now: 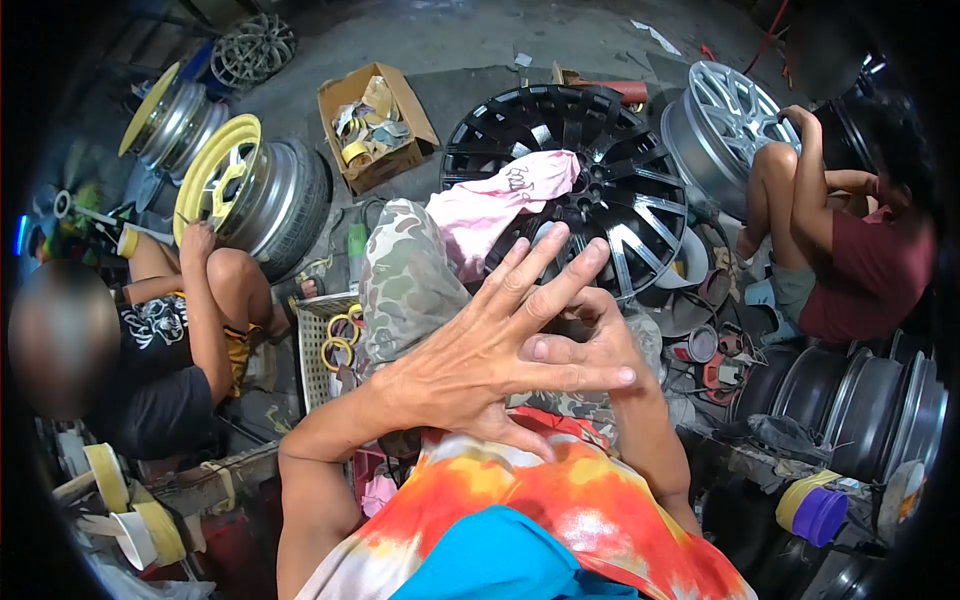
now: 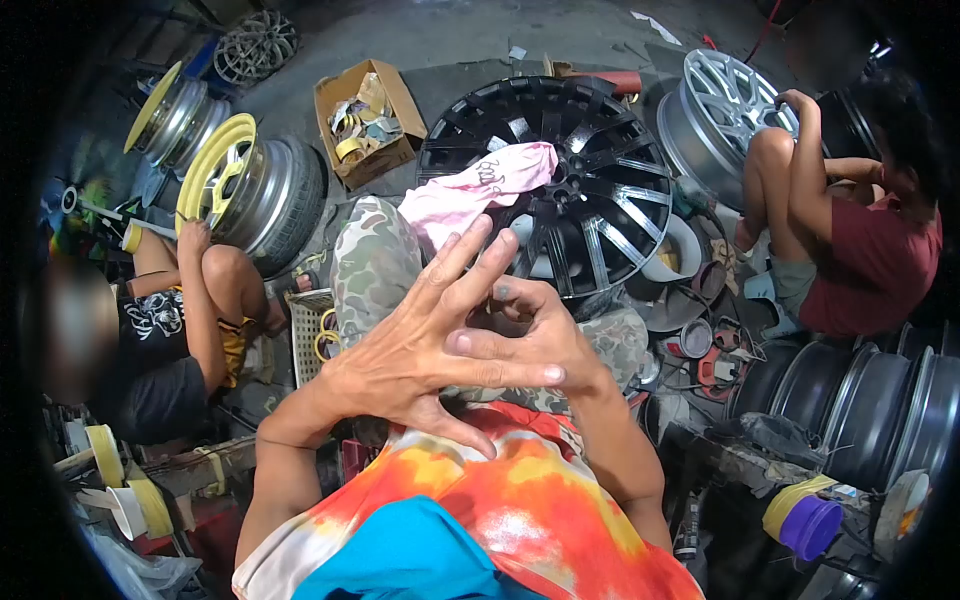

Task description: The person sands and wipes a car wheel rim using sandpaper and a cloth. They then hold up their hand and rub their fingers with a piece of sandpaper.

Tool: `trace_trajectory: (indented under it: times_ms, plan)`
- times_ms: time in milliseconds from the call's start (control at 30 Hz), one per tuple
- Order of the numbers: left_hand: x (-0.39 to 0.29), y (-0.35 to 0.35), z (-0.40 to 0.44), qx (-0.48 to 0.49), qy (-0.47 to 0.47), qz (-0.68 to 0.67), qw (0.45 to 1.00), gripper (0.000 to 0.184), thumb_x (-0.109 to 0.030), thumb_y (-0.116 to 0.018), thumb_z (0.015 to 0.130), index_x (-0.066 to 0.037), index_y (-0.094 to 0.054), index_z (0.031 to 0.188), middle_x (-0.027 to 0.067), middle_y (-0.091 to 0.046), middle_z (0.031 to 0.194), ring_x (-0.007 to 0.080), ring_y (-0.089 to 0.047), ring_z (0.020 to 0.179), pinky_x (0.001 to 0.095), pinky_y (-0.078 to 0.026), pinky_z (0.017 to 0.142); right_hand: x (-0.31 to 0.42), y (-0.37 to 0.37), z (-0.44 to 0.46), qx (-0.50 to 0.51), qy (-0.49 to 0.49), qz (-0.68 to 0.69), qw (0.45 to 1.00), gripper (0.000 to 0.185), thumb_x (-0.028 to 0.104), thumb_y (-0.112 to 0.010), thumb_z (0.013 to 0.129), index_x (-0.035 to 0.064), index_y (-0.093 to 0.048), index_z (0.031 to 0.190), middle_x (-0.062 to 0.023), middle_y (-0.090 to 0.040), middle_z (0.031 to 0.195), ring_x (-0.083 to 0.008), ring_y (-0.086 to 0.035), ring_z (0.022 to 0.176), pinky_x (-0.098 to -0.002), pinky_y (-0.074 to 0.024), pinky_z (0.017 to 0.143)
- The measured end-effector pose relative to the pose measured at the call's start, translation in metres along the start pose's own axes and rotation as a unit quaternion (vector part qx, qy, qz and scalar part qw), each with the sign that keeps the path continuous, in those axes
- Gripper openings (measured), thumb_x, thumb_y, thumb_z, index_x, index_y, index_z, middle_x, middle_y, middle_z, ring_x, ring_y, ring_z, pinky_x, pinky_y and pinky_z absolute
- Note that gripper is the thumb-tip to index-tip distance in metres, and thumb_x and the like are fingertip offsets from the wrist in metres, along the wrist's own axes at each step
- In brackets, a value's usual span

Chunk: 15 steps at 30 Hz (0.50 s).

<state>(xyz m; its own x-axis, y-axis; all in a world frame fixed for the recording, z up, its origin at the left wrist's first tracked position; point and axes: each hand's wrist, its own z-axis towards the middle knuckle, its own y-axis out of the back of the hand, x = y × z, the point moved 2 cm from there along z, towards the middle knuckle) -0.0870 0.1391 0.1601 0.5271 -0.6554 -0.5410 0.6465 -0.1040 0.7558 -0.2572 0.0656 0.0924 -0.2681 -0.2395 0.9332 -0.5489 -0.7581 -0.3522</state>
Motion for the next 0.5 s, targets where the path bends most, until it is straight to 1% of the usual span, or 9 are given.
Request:
trace_trajectory:
  times_ms: [67, 100, 167, 200, 233, 300, 367, 433, 500]
  plan:
    - [0.004, -0.002, -0.001, 0.021, 0.010, -0.002, 1.000, 0.086, -0.070, -0.079, 0.075, -0.047, -0.053, 0.154, 0.0264, -0.007, 0.175, 0.0558, -0.010, 0.158, 0.0691, -0.016, 0.125, 0.006, 0.002, 0.003, 0.001, -0.067, -0.034, 0.997, 0.027, 0.004, -0.078, 0.092, 0.0002, -0.071, 0.117, -0.0029, -0.071, 0.105, -0.0082, -0.064, 0.094, -0.0263, -0.0527, 0.080]
    - [0.005, -0.002, -0.001, 0.020, 0.008, -0.002, 1.000, 0.086, -0.070, -0.079, 0.075, -0.047, -0.053, 0.154, 0.0264, -0.007, 0.175, 0.0558, -0.010, 0.158, 0.0691, -0.016, 0.125, 0.005, 0.003, 0.003, 0.000, -0.066, -0.036, 0.997, 0.027, 0.004, -0.078, 0.092, 0.0002, -0.071, 0.117, -0.0029, -0.071, 0.105, -0.0082, -0.064, 0.094, -0.0263, -0.0527, 0.080]
    - [0.008, -0.001, -0.004, 0.002, 0.021, -0.035, 0.999, 0.083, -0.068, -0.081, 0.077, -0.043, -0.057, 0.152, 0.0287, -0.006, 0.175, 0.0565, -0.010, 0.158, 0.0681, -0.018, 0.125, -0.006, 0.004, 0.003, -0.007, -0.118, 0.044, 0.992, 0.031, 0.003, -0.078, 0.089, -0.0008, -0.070, 0.118, -0.0025, -0.070, 0.105, -0.0081, -0.063, 0.092, -0.0253, -0.0512, 0.078]
    - [0.009, 0.007, -0.006, -0.025, 0.033, -0.044, 0.998, 0.078, -0.066, -0.082, 0.078, -0.038, -0.062, 0.148, 0.0302, -0.007, 0.174, 0.0566, -0.012, 0.158, 0.0655, -0.019, 0.125, -0.014, 0.009, 0.002, -0.001, -0.109, 0.032, 0.994, 0.036, 0.002, -0.077, 0.087, -0.0016, -0.069, 0.122, -0.0018, -0.070, 0.105, -0.0077, -0.063, 0.092, -0.0254, -0.0513, 0.077]
    - [0.009, 0.017, -0.006, -0.087, 0.027, -0.031, 0.995, 0.076, -0.056, -0.085, 0.080, -0.028, -0.064, 0.147, 0.0306, -0.016, 0.173, 0.0539, -0.022, 0.157, 0.0595, -0.024, 0.126, -0.022, 0.017, 0.002, -0.006, -0.060, -0.111, 0.992, 0.039, 0.007, -0.078, 0.089, -0.0011, -0.064, 0.124, -0.0066, -0.069, 0.103, -0.0127, -0.066, 0.090, -0.0305, -0.0538, 0.079]
    - [0.023, 0.039, -0.019, -0.142, 0.098, 0.017, 0.985, 0.064, -0.036, -0.079, 0.090, -0.017, -0.062, 0.149, 0.0316, -0.037, 0.164, 0.0480, -0.041, 0.150, 0.0505, -0.035, 0.123, -0.032, 0.020, -0.008, -0.151, -0.041, -0.370, 0.916, 0.035, 0.014, -0.081, 0.090, 0.0003, -0.059, 0.113, -0.0121, -0.065, 0.095, -0.0199, -0.065, 0.084, -0.0347, -0.0534, 0.077]
    - [0.048, 0.047, -0.038, -0.262, 0.168, -0.006, 0.950, 0.054, -0.010, -0.062, 0.097, -0.006, -0.056, 0.151, 0.0305, -0.055, 0.152, 0.0396, -0.057, 0.139, 0.0432, -0.042, 0.118, -0.053, 0.038, -0.022, -0.243, -0.089, -0.365, 0.894, 0.039, 0.018, -0.083, 0.090, 0.0018, -0.050, 0.103, -0.0136, -0.060, 0.089, -0.0250, -0.061, 0.078, -0.0379, -0.0519, 0.074]
    - [0.067, 0.054, -0.055, -0.317, 0.282, -0.021, 0.905, 0.056, 0.003, -0.044, 0.097, -0.002, -0.053, 0.152, 0.0282, -0.061, 0.145, 0.0339, -0.061, 0.135, 0.0409, -0.043, 0.118, -0.058, 0.047, -0.031, -0.269, -0.090, -0.374, 0.883, 0.038, 0.016, -0.082, 0.090, 0.0015, -0.047, 0.096, -0.0120, -0.057, 0.084, -0.0255, -0.056, 0.072, -0.0386, -0.0496, 0.070]
    - [0.096, 0.043, -0.071, -0.350, 0.264, -0.086, 0.895, 0.056, 0.004, -0.041, 0.097, -0.001, -0.052, 0.152, 0.0273, -0.060, 0.147, 0.0332, -0.061, 0.135, 0.0418, -0.044, 0.118, -0.059, 0.054, -0.036, -0.246, -0.109, -0.471, 0.840, 0.036, 0.014, -0.081, 0.091, 0.0001, -0.048, 0.092, -0.0128, -0.054, 0.083, -0.0276, -0.051, 0.069, -0.0401, -0.0479, 0.068]
